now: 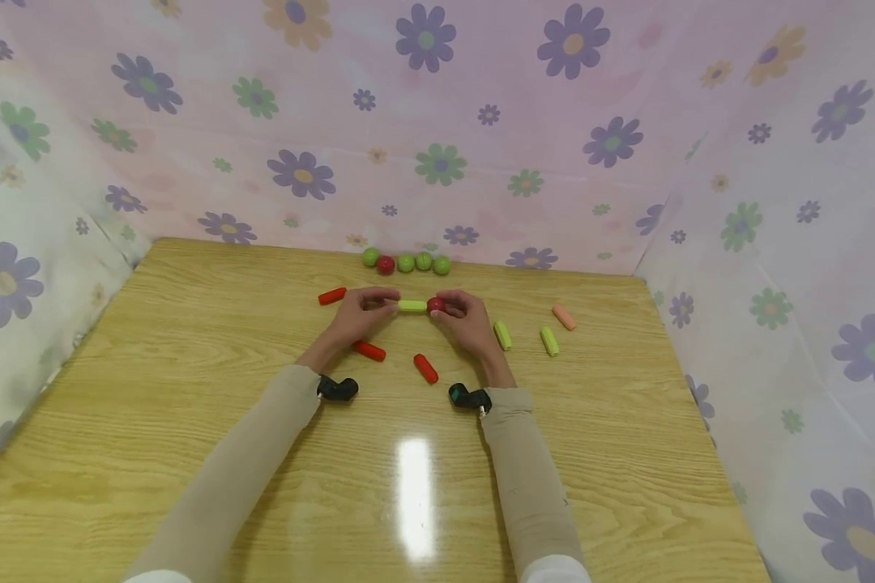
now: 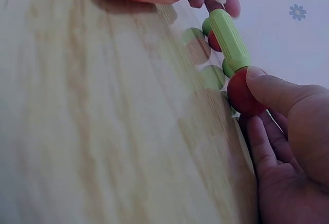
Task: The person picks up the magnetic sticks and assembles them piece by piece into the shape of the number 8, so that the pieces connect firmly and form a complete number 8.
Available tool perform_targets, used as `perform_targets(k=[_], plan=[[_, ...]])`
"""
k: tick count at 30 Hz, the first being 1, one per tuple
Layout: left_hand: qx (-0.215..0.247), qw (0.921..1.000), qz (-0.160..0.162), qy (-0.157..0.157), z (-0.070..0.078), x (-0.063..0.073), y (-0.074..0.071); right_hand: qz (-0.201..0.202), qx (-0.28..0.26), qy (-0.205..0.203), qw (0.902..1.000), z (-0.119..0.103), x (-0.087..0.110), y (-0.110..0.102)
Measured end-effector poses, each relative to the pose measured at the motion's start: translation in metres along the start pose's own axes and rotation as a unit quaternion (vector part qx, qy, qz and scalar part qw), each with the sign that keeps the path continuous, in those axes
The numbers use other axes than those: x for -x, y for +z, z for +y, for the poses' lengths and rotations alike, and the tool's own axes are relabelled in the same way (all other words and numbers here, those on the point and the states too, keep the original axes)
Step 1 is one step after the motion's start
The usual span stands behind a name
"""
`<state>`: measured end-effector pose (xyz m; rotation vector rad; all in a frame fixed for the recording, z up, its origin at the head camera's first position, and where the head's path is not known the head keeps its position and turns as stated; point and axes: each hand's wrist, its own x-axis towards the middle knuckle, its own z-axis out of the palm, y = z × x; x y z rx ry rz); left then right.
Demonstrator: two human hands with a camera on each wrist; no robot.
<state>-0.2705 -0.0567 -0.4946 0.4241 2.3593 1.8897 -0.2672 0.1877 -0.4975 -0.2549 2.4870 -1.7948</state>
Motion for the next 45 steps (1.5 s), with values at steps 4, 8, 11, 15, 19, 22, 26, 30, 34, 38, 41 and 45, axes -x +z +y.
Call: perform_targets(k=[4,8,11,15,19,22,26,30,34,38,41,45], plan=[[0.004,1.0,-0.001,0.005,-0.002,0.007,-0.005,-0.003,0.004,0.002,1.0,0.0,0.001,0.001],[0.02,0.9997,-0.013,0.004,-0.002,0.013,-0.009,-0.005,-0.005,0.005,1.0,-0.001,0.001,0.001],[0.021,0.9995,-0.022,0.006,-0.001,0.016,-0.011,-0.006,-0.009,0.004,0.9999,0.0,0.001,0.0],[0.02,0.9995,-0.025,0.005,0.0,0.02,-0.011,-0.005,-0.008,0.002,1.0,-0.001,0.002,-0.001],[0.022,0.9996,-0.018,0.001,-0.001,0.022,-0.014,-0.003,-0.008,0.003,1.0,0.0,0.003,-0.001],[0.026,0.9996,-0.006,-0.009,-0.001,0.023,-0.019,-0.003,-0.01,0.002,0.9999,0.0,0.003,-0.001],[0.038,0.999,0.004,-0.022,0.002,0.022,-0.025,-0.002,-0.015,0.001,0.9999,0.0,0.001,-0.002],[0.042,0.999,0.005,-0.01,0.006,0.019,-0.031,-0.001,-0.021,0.002,0.9998,0.001,0.001,-0.001],[0.04,0.9989,0.017,0.017,0.008,0.014,-0.036,0.0,-0.028,0.006,0.9996,0.0,0.002,0.001],[0.037,0.9983,0.031,0.031,0.01,0.009,-0.038,-0.001,-0.033,0.007,0.9994,0.0,0.001,0.002],[0.031,0.9979,0.042,0.039,0.011,0.006,-0.038,-0.002,-0.03,0.008,0.9995,-0.001,0.002,0.001],[0.033,0.9968,0.057,0.045,0.01,0.001,-0.038,-0.005,-0.029,0.007,0.9995,-0.003,0.003,-0.001]])
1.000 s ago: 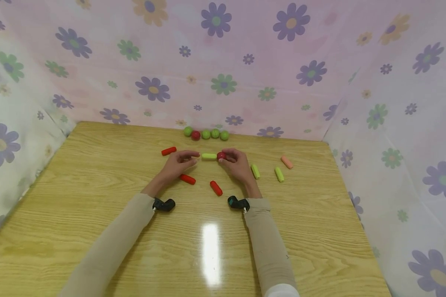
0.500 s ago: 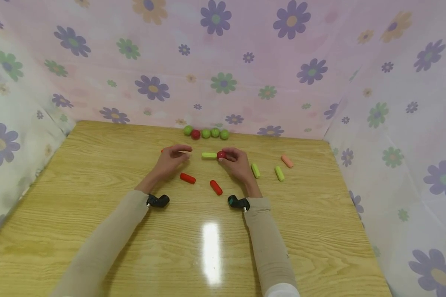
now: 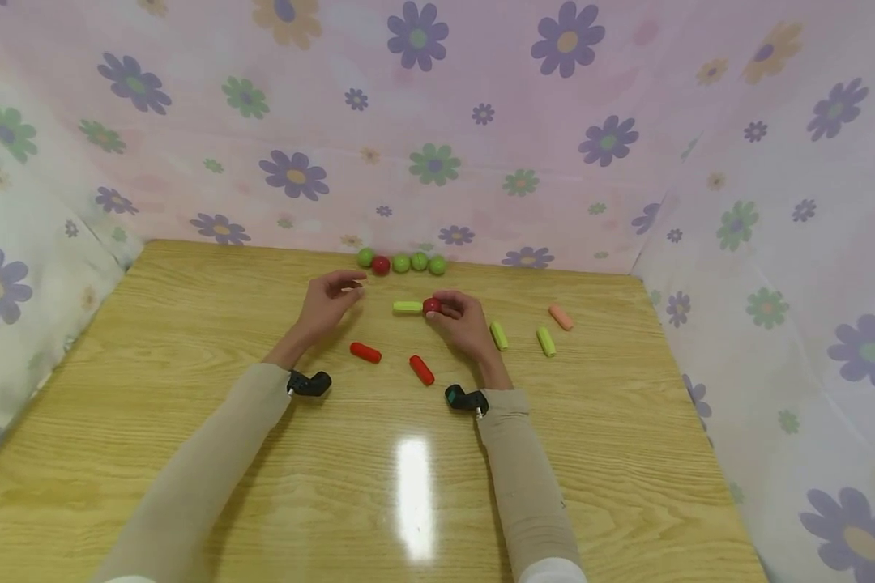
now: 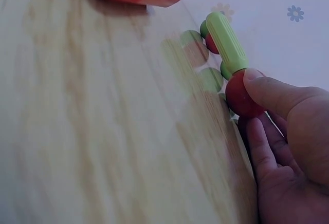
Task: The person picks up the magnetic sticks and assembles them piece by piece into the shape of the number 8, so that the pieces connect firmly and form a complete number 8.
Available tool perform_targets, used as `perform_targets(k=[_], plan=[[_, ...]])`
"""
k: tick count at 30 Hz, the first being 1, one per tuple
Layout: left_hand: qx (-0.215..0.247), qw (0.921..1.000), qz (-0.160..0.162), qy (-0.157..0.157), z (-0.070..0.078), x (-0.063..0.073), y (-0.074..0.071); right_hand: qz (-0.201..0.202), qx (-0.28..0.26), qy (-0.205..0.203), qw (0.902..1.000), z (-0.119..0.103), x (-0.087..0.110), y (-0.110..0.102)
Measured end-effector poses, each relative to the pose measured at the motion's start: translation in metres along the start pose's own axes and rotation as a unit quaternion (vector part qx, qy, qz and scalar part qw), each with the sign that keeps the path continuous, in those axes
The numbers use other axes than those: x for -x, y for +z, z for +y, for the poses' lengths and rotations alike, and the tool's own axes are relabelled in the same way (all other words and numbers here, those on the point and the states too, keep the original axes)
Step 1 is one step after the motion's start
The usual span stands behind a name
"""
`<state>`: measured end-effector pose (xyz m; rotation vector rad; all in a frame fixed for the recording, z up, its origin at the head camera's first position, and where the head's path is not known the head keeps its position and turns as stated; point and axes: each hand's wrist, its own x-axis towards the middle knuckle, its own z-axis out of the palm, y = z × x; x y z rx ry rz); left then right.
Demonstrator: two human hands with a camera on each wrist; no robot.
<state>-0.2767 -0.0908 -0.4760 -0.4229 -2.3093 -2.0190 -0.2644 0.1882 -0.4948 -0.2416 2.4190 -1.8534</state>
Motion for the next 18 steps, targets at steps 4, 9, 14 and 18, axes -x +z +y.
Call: perform_targets(k=[4,9,14,18], plan=[[0.01,0.9999,0.01,0.002,0.001,-0.006,-0.001,-0.002,-0.003,-0.008,1.0,0.0,0.0,-0.002],[0.002,0.9997,0.024,0.005,-0.002,-0.017,-0.007,0.004,-0.006,-0.002,1.0,0.0,0.0,-0.001],[-0.026,0.9992,0.03,0.006,-0.004,-0.028,-0.016,0.01,-0.006,0.005,0.9999,0.003,-0.002,0.0],[-0.057,0.9979,0.031,0.008,-0.004,-0.037,-0.022,0.011,-0.003,0.006,0.9999,0.005,-0.001,0.001]])
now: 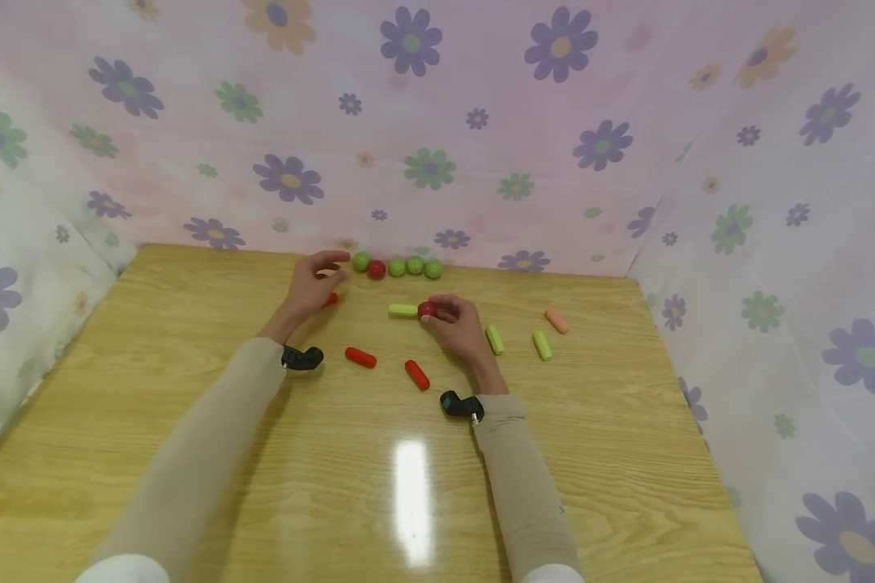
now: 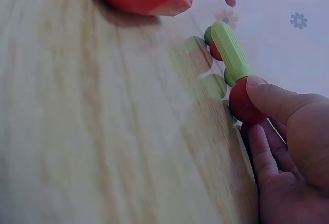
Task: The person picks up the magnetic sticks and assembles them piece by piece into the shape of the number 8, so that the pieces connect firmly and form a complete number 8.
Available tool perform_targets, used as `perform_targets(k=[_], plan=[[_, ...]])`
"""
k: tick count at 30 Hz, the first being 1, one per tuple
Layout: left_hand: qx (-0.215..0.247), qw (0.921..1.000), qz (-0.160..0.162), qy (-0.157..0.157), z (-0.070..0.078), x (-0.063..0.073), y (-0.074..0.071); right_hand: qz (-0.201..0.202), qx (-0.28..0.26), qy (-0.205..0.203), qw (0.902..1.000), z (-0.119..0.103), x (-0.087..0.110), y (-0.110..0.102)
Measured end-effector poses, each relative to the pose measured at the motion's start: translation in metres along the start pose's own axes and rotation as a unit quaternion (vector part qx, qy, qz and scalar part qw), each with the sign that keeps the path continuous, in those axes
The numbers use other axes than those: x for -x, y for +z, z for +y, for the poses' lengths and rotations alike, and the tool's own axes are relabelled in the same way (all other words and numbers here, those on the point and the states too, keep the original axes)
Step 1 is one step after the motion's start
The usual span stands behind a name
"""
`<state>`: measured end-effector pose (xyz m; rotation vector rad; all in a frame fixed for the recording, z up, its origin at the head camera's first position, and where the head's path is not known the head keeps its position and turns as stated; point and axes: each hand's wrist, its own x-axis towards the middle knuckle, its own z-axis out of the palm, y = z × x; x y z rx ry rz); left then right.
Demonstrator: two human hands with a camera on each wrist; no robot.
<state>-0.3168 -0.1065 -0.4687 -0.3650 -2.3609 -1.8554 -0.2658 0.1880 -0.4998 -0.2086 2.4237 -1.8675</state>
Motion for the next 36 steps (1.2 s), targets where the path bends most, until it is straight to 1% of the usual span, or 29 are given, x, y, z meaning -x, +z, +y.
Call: perform_targets(k=[6,7,8,11,13,14,15,18,24,27,30,32,36], plan=[[-0.032,0.9992,-0.02,-0.012,0.003,-0.012,-0.003,-0.003,-0.001,-0.006,1.0,0.003,-0.002,0.0],[-0.037,0.999,-0.024,-0.01,0.003,-0.013,-0.003,-0.005,-0.002,-0.006,1.0,0.003,-0.002,0.0],[-0.037,0.9988,-0.03,-0.01,0.008,-0.013,-0.003,-0.007,-0.003,-0.008,0.9999,0.003,-0.003,0.0],[-0.044,0.998,-0.045,0.003,0.007,-0.017,-0.004,-0.008,-0.004,-0.011,0.9999,0.002,-0.003,0.003],[-0.05,0.9971,-0.058,0.002,0.005,-0.021,-0.004,-0.006,0.001,-0.014,0.9999,0.001,-0.002,0.004],[-0.054,0.9965,-0.064,-0.003,0.005,-0.022,-0.003,-0.005,0.003,-0.015,0.9999,0.001,-0.002,0.005],[-0.062,0.9957,-0.068,-0.007,-0.001,-0.025,-0.003,-0.005,0.005,-0.013,0.9999,0.0,-0.002,0.005],[-0.082,0.9932,-0.077,-0.029,-0.003,-0.028,0.001,-0.006,0.006,-0.009,0.9999,0.001,-0.002,0.004],[-0.124,0.9865,-0.094,-0.051,-0.008,-0.035,0.013,0.006,0.002,-0.014,0.9999,-0.001,-0.001,-0.001],[-0.144,0.9831,-0.087,-0.071,-0.008,-0.034,0.016,0.004,0.008,-0.014,0.9999,-0.001,0.0,-0.001],[-0.163,0.9812,-0.066,-0.08,-0.008,-0.031,0.017,0.003,0.007,-0.012,0.9999,-0.002,0.0,-0.001],[-0.156,0.9838,-0.046,-0.075,-0.008,-0.03,0.018,0.003,0.005,-0.011,0.9999,-0.002,0.0,0.0],[-0.107,0.993,0.0,-0.049,-0.011,-0.028,0.018,-0.001,0.005,-0.01,0.9999,-0.002,-0.001,0.0]])
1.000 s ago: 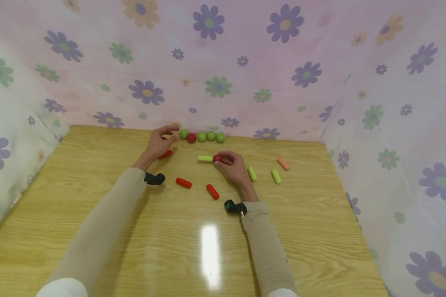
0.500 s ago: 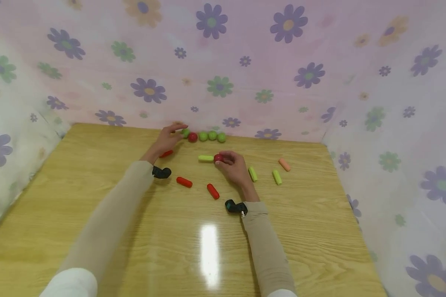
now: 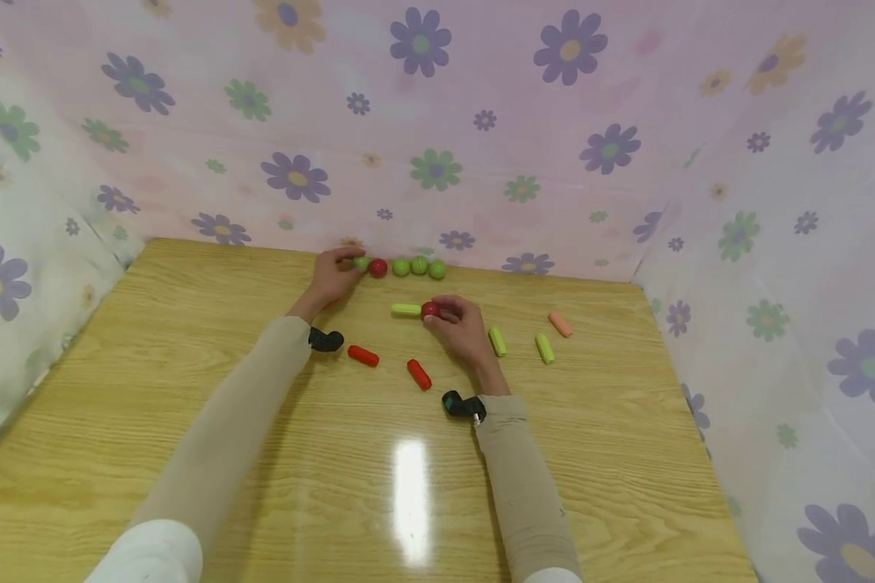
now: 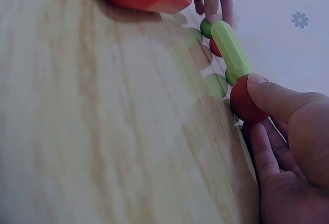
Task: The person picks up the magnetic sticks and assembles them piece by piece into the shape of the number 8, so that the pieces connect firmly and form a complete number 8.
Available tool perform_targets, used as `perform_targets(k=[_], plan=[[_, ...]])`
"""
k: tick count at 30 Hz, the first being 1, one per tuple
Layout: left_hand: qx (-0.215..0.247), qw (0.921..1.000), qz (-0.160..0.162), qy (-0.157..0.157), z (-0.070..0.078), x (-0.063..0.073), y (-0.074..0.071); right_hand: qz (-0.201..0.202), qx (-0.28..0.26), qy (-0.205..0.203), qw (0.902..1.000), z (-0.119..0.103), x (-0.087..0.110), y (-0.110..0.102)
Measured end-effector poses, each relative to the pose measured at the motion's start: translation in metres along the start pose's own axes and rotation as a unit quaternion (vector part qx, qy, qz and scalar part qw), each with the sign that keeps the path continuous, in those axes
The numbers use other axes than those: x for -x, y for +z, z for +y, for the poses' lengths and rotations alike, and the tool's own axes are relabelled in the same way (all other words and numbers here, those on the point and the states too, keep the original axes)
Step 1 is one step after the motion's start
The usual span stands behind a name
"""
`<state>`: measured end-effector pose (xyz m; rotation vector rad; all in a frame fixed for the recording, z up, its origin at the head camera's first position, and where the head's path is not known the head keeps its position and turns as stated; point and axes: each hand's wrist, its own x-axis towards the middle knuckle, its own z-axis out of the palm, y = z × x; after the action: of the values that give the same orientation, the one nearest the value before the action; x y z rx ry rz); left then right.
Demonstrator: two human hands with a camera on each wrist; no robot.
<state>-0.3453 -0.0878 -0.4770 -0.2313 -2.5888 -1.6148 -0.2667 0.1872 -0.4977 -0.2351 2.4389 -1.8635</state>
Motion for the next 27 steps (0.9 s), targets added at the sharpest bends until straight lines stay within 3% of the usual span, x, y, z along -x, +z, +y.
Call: perform_targets(k=[4,15,23,27], plan=[[0.031,0.9992,0.022,0.014,-0.004,0.001,0.001,-0.003,-0.003,-0.004,1.0,-0.001,-0.001,0.0],[0.036,0.9991,0.021,0.002,-0.007,0.001,0.001,0.0,-0.004,0.002,1.0,-0.001,-0.001,0.0],[0.05,0.9969,0.033,0.051,-0.006,0.003,0.001,-0.002,-0.001,-0.006,1.0,-0.002,0.0,0.0],[0.073,0.9954,0.032,0.055,-0.003,0.011,-0.001,-0.003,-0.011,-0.003,0.9999,-0.002,0.002,0.0]])
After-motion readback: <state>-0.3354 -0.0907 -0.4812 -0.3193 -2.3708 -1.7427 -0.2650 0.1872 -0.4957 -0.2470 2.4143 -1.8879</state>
